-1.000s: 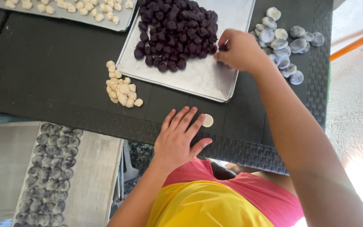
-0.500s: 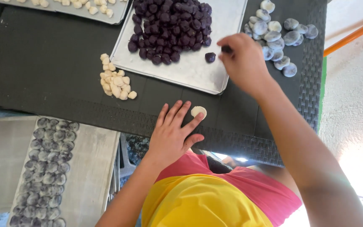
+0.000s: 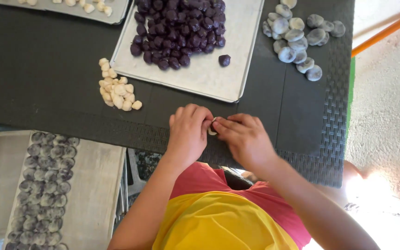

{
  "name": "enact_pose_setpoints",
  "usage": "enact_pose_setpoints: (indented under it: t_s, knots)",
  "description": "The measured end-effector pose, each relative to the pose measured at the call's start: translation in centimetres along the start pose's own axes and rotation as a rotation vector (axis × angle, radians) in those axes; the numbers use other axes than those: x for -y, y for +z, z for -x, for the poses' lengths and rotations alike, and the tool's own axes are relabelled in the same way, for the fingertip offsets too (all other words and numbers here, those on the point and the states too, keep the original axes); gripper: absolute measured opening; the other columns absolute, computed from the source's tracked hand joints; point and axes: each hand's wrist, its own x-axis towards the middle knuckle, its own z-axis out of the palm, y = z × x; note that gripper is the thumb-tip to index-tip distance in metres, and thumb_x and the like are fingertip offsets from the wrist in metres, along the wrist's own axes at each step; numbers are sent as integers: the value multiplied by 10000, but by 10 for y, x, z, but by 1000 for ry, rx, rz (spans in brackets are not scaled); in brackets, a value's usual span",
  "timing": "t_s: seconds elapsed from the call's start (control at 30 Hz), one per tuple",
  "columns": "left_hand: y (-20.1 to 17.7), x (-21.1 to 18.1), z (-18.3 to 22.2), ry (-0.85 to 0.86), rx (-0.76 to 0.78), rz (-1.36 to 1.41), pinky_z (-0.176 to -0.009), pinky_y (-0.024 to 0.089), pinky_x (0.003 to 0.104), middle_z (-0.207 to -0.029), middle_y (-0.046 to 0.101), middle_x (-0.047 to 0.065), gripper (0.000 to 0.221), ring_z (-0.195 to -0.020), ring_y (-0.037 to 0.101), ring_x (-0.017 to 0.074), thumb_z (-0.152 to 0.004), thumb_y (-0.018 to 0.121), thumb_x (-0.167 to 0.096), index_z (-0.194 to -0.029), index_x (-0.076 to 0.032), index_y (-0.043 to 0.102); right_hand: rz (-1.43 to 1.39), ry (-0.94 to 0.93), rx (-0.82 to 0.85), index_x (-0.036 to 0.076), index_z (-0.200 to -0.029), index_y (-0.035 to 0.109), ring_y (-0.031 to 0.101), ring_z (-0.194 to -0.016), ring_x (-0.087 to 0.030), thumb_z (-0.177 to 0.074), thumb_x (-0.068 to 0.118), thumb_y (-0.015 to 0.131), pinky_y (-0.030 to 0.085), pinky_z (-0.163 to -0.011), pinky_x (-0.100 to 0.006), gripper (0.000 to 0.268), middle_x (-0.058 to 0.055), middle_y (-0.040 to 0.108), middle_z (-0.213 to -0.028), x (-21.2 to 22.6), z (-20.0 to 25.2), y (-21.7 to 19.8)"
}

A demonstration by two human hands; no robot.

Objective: Filling small pieces of white dough with purple dough and rolling them into balls.

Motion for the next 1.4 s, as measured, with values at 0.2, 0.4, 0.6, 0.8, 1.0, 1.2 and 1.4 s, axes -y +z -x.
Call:
enact_pose_setpoints:
  t_s: [0.2, 0.4, 0.6, 0.8, 1.0, 1.2, 1.4]
  knots:
    - [-15, 2, 5, 10, 61, 449, -905, 517, 386, -996, 773, -63, 385, -956, 757, 186, -809, 884, -186, -1114, -233, 653, -272, 63, 51, 138, -1281, 758, 656, -1083, -359, -947, 383, 765, 563, -919, -472, 413, -83, 733, -1234, -16, -24, 5]
    - [-24, -12, 18, 119, -105, 538, -942, 592, 404, -1240, 738, 70, 218, -1089, 747, 315, -972, 746, -172, -1188, -175, 774, -574, 413, -20, 139, -1100, 767, 785, -847, -253, -899, 172, 844, 641, -741, -400, 218, -51, 752, -947, 18, -13, -11]
    - [-47, -42, 18, -164, -74, 999, -746, 690, 291, -1057, 744, 114, 218, -882, 825, 234, -922, 792, 8, -1136, -33, 797, -1270, 593, -199, -157, -1100, 733, 789, -694, -286, -858, -102, 811, 722, -618, -408, 260, -200, 696, -927, 15, -13, -13]
    - [-37, -56, 6, -70, -269, 835, -520, 543, 187, -887, 681, 24, 270, -592, 605, 52, -830, 925, -94, -1075, -174, 846, -1619, 961, -237, -151, -1067, 709, 751, -533, -358, -878, -123, 751, 682, -433, -447, 195, -216, 673, -742, 10, -6, -3]
    - [-29, -39, 2, -48, -248, 749, -808, 658, 311, -1119, 806, 112, 235, -1018, 804, 266, -876, 887, -110, -1102, -138, 832, -1442, 1049, -89, -111, -1250, 689, 776, -644, -333, -996, 183, 697, 673, -521, -423, 388, -268, 733, -815, 15, -7, -16]
    - [-14, -4, 9, 209, -1, 295, -954, 445, 426, -1181, 791, -74, 98, -1140, 677, 248, -949, 773, -344, -986, -274, 830, -167, 201, 46, 66, -1082, 827, 704, -799, -319, -928, 14, 744, 610, -676, -407, 182, -104, 641, -916, 3, -1, -8]
    - [2, -14, 5, 60, -240, 450, -848, 519, 350, -923, 799, -88, 348, -854, 712, 178, -845, 909, -239, -1166, -209, 778, -235, 135, -179, 8, -1246, 778, 760, -803, -268, -962, 49, 754, 650, -734, -384, 288, -57, 765, -880, 5, -4, -7]
